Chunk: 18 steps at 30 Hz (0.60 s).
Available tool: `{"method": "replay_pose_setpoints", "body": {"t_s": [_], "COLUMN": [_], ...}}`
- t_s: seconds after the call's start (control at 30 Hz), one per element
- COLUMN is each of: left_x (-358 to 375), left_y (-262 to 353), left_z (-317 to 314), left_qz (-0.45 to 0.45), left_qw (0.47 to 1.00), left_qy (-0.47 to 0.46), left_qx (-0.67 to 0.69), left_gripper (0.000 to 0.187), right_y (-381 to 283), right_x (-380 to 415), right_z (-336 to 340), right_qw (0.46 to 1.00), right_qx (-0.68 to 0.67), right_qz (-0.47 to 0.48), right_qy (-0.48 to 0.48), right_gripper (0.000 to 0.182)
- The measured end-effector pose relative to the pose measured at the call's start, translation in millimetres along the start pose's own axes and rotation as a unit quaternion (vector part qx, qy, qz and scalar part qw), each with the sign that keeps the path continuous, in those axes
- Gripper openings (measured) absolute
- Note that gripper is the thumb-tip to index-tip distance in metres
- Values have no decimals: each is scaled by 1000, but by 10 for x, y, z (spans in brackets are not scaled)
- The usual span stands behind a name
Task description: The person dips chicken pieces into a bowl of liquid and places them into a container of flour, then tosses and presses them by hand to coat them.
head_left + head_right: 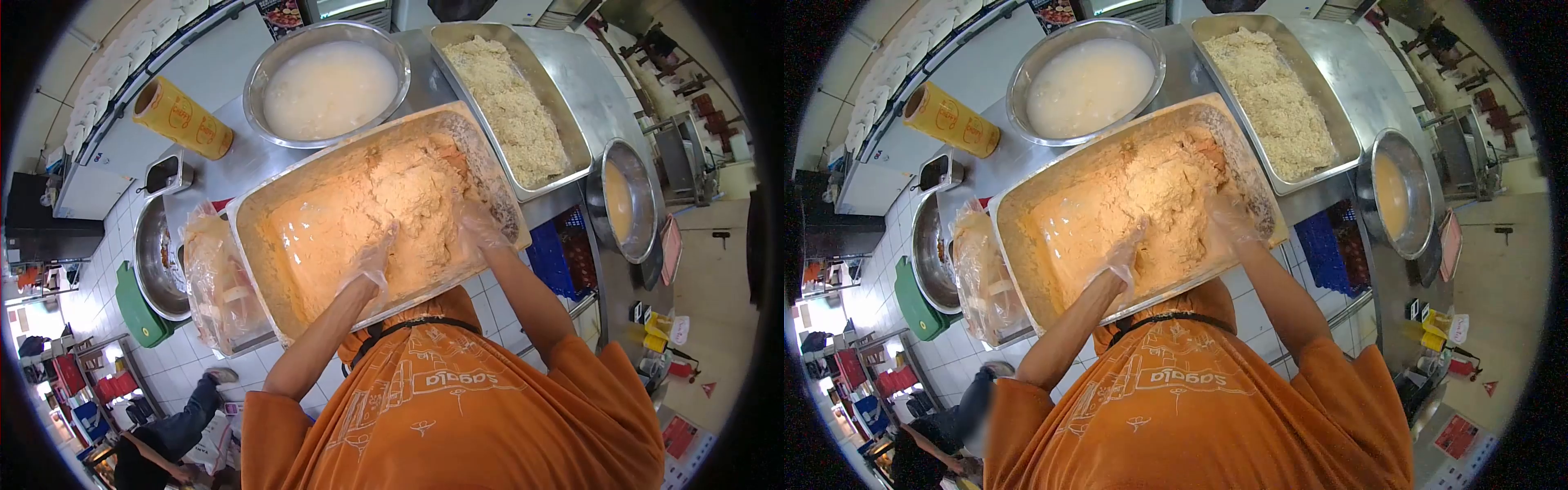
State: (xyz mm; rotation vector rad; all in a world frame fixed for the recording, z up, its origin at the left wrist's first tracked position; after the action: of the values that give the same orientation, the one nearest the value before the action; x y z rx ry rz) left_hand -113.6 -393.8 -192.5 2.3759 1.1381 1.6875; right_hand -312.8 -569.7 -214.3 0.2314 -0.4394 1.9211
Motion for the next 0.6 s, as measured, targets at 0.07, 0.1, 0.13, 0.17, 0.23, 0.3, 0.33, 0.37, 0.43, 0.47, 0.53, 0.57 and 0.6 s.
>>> {"method": "replay_pose_setpoints", "body": {"t_s": [0.07,0.1,0.13,0.17,0.23,0.3,0.33,0.37,0.43,0.47,0.53,0.57,0.6], "left_x": [-94,-98,-98,203,310,175,159,197,232,263,443,622,769], "left_y": [22,18,43,201,312,245,262,270,205,227,336,423,511], "left_z": [-29,-36,-18,-185,-251,-17,58,92,301,470,728,805,921], "left_qz": [-3,-3,-18,-31,-167,-289,-288,-165,-73,-107,-160,-175,-187], "left_qw": [1000,1000,1000,999,983,944,944,983,995,989,969,954,935], "left_qy": [-6,-8,9,26,-44,-139,-148,-79,44,97,184,218,252], "left_qx": [21,30,12,-2,-56,-78,-60,13,59,33,-51,-109,-166], "left_gripper": [93,94,93,92,90,89,88,87,85,84,87,90,93], "right_y": [-97,-145,-197,-255,-394,-593,-710,-829,-1075,-1182,-1367,-1442,-1524], "right_x": [-79,-84,-70,-31,106,274,361,454,582,625,641,608,602], "right_z": [12,7,0,-19,-64,-56,-46,-43,-27,-4,118,250,419], "right_qw": [1000,1000,1000,999,997,989,982,972,950,938,929,937,942], "right_qx": [-4,-12,-22,-30,-58,-105,-134,-163,-218,-242,-290,-297,-298], "right_qz": [-4,-7,-8,-7,-8,-6,-5,-4,-2,-1,27,72,116], "right_qy": [-4,-9,-14,-23,-55,-104,-134,-168,-225,-246,-229,-166,-102], "right_gripper": [47,47,47,47,48,48,48,48,49,49,50,54,59]}}
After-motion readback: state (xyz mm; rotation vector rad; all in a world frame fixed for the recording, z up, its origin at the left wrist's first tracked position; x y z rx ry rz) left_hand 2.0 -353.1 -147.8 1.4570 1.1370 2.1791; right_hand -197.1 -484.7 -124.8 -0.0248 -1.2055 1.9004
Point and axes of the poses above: each hand's wrist, its own x-axis away from the middle knuckle, its own z-axis out of the back of the hand, y = z × x, the point moved 9 cm from there along -x, towards the middle knuckle, and after that the axes turned 10 degrees about x, right-handed, at the moved point
